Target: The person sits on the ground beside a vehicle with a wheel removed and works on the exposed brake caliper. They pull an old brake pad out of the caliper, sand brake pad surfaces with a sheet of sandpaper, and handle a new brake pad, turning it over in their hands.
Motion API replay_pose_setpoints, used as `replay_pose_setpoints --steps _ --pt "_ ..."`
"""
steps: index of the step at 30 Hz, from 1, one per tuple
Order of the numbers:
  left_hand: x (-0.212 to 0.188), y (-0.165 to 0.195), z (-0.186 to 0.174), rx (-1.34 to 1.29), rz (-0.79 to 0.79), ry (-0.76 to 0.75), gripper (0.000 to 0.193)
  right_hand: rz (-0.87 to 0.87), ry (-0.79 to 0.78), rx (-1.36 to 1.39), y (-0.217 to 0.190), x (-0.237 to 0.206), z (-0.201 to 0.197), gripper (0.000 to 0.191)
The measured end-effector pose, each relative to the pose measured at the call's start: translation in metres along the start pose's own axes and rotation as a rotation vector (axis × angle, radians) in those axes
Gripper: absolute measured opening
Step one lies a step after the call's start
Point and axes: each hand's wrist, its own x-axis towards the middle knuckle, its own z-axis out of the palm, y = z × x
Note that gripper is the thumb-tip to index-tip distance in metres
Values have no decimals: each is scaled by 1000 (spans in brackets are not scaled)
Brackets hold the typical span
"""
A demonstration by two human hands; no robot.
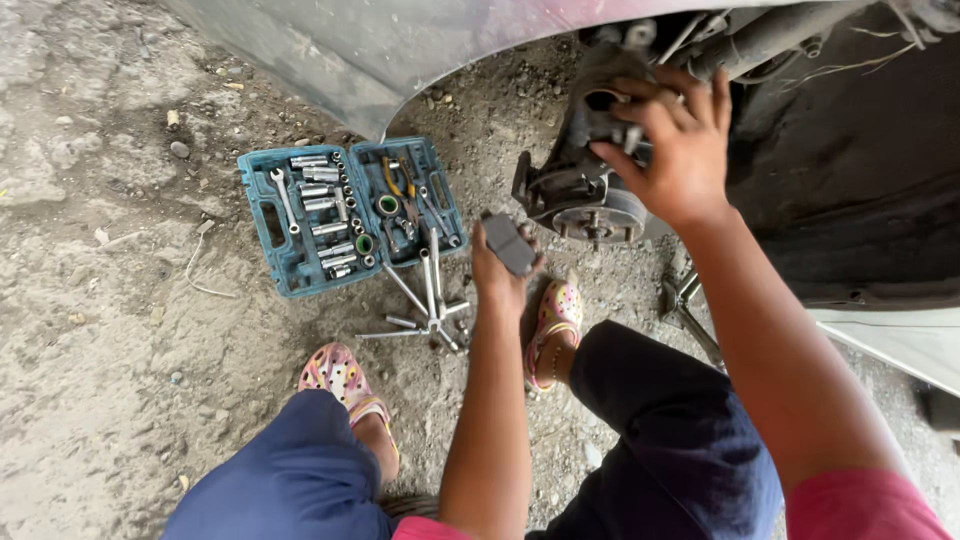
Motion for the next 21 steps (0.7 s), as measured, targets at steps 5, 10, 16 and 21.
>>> replay_pose_setpoints --steps 5,10,16,21 --pt "-37 -44 -31 -23 -200 72 64 -311 -278 -222 -43 53 28 34" --pt "-29 -18 -50 25 -69 69 61 -386 -945 -398 -85 68 81 57" --pt "-15 21 -45 21 30 103 61 -464 -745 -338 -66 29 82 52" --pt "-23 2 -12 154 -31 32 69 -139 35 219 -22 -32 -27 28"
